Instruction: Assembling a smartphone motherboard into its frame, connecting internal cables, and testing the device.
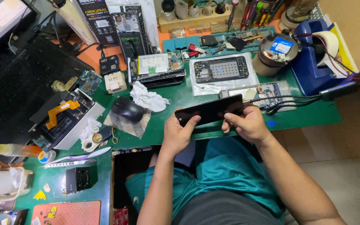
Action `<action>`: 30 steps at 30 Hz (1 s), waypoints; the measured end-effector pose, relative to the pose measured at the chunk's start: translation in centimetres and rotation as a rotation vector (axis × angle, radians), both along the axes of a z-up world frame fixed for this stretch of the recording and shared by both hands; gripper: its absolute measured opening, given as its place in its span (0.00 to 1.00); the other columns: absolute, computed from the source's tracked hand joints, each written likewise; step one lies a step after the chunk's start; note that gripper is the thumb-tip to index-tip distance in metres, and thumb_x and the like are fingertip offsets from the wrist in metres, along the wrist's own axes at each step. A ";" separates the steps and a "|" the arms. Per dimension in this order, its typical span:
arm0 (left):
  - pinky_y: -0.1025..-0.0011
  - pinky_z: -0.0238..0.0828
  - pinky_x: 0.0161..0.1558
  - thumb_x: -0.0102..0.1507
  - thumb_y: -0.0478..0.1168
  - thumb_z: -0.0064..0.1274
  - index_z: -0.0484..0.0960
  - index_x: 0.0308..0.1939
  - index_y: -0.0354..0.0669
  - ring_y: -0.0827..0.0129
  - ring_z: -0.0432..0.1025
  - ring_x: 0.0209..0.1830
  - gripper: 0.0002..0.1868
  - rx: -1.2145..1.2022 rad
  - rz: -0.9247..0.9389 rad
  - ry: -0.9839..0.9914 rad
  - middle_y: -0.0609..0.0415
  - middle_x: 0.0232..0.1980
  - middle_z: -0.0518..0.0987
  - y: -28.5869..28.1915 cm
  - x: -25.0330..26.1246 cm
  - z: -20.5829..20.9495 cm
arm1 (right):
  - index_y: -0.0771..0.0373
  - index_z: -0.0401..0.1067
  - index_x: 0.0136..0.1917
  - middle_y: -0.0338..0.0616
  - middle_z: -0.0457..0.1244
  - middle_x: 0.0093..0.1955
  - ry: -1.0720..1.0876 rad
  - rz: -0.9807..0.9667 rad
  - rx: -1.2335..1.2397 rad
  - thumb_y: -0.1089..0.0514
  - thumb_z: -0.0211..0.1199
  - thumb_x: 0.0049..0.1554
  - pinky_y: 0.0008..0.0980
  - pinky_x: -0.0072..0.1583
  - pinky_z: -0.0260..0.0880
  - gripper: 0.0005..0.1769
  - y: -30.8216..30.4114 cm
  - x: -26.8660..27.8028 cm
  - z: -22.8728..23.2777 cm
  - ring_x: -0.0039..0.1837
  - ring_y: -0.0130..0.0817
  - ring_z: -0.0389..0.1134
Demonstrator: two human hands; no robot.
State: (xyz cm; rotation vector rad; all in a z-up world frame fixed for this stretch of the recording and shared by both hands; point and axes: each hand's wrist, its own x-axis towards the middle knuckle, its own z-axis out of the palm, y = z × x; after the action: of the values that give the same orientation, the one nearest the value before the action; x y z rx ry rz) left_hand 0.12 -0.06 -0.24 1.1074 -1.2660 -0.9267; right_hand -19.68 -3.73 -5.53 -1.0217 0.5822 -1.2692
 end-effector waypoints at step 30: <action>0.72 0.65 0.31 0.54 0.38 0.54 0.73 0.26 0.38 0.76 0.63 0.26 0.08 0.014 0.002 0.014 0.50 0.22 0.74 0.0 0.0 -0.3 | 0.77 0.64 0.37 0.56 0.59 0.30 -0.008 -0.011 0.008 0.75 0.53 0.45 0.33 0.27 0.70 0.03 0.1 0.2 0.4 0.26 0.42 0.66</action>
State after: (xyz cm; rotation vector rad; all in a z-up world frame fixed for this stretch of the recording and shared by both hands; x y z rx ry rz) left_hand 0.11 -0.10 -0.53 1.1114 -1.2481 -0.9413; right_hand -19.51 -3.60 -5.11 -1.0075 0.5872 -1.2794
